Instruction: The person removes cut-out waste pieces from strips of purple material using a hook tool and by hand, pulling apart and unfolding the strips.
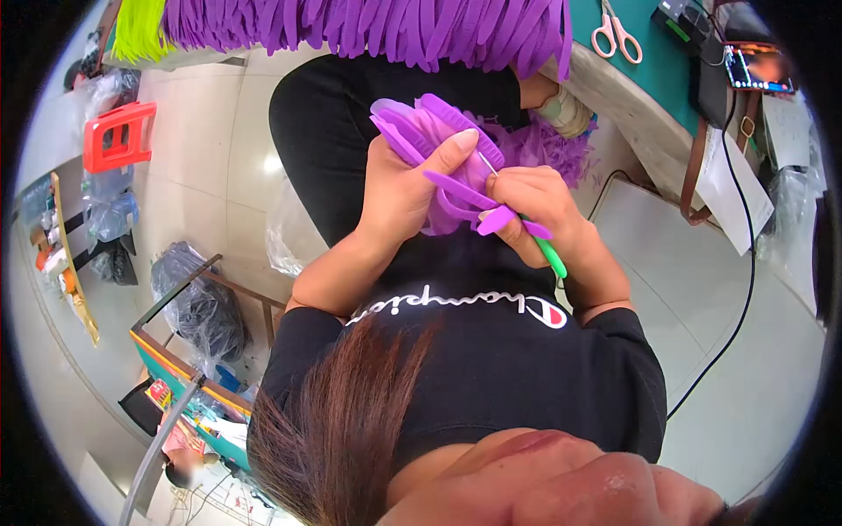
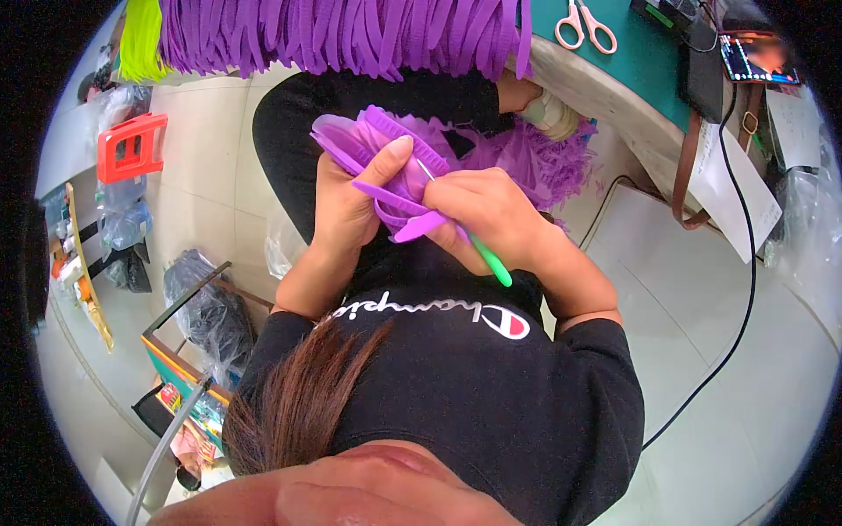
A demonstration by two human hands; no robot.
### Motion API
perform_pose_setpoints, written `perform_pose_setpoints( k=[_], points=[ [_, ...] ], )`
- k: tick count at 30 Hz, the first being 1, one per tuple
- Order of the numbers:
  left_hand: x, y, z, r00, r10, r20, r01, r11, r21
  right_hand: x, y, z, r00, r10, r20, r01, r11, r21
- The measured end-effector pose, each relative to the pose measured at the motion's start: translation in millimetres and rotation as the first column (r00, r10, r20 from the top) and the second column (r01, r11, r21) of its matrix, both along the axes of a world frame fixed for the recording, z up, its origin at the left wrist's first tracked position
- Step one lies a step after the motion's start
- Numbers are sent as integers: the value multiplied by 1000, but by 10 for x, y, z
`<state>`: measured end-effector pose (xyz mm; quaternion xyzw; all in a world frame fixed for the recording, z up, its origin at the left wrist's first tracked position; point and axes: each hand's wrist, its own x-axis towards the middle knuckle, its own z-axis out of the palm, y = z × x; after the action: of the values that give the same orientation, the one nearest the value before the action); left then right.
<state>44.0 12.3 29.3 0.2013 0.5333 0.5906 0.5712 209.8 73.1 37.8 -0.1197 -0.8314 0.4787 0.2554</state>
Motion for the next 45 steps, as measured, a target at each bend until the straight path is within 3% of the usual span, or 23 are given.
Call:
perform_pose_setpoints(
  k=[8, 11, 14, 15, 17, 18, 20, 21, 22, 23, 24, 25, 27, 29, 32, 36, 39, 42, 45],
  points=[
    [-22, -15, 23, 992, -35, -122, 40, 998, 39, 5, -49, 3, 994, -77, 77, 83, 993, -86],
    [26, -17, 96, 975, -17, -224, 46, 991, 125, 5, -63, 167, 943, -73, 324, 201, 901, -384],
    [-17, -41, 93, 970, -82, -230, 96, 994, 53, 84, 11, 48, 938, 79, 338, 146, 793, -592],
    [-37, -40, 96, 970, -119, -210, 126, 992, 20, 170, 37, 63, 960, 73, 270, 138, 715, -685],
    [-62, -20, -13, 993, -113, 24, 113, 993, -37, 345, 67, 113, 990, 44, 133, 90, 529, -844],
    [-75, -1, -18, 985, -115, 128, 122, 992, -44, 355, 13, 81, 966, -244, -82, 21, 394, -919],
    [-98, 3, -13, 951, -140, 276, 158, 987, -43, 352, 209, -212, 864, -400, -306, -185, 313, -932],
    [-85, 7, -12, 950, -140, 280, 159, 986, -49, 293, 288, -214, 848, -424, -319, -204, 295, -934],
    [-63, 12, -16, 949, -141, 283, 162, 985, -53, 212, 278, -239, 903, -422, -76, 130, 437, -890],
    [-40, 13, -20, 947, -141, 287, 165, 985, -60, 106, 241, -258, 871, -460, 170, 430, 550, -716],
    [-25, 16, -19, 965, -144, 218, 157, 987, -41, 11, 198, -228, 875, -432, 219, 463, 614, -639],
    [-19, 20, -19, 979, -144, 147, 149, 989, -23, -30, 155, -298, 924, -339, 175, 348, 560, -752],
    [-8, 13, -38, 993, -119, -2, 119, 993, 19, -128, 68, -202, 931, -336, 143, 317, 548, -775],
    [-11, 0, -75, 986, -69, -154, 81, 994, 73, -132, 75, -177, 947, -280, 154, 302, 629, -716],
    [-74, -3, -111, 990, -119, -79, 122, 992, 33, -92, 87, -231, 944, -260, 204, 330, 716, -616],
    [-75, 17, -82, 985, -172, 26, 170, 984, 61, -80, 93, -204, 957, -206, 205, 291, 695, -658],
    [-81, 19, -89, 977, -183, -112, 201, 964, 175, 9, 136, -160, 964, -108, 241, 249, 679, -691],
    [-183, 4, -47, 776, -279, -565, 417, 900, 129, 175, 175, -132, 972, -7, 237, 192, 610, -769],
    [-310, 15, -53, 646, -354, -677, 388, 915, -108, 448, 180, -92, 970, -90, 224, 233, 587, -775]
  ],
)
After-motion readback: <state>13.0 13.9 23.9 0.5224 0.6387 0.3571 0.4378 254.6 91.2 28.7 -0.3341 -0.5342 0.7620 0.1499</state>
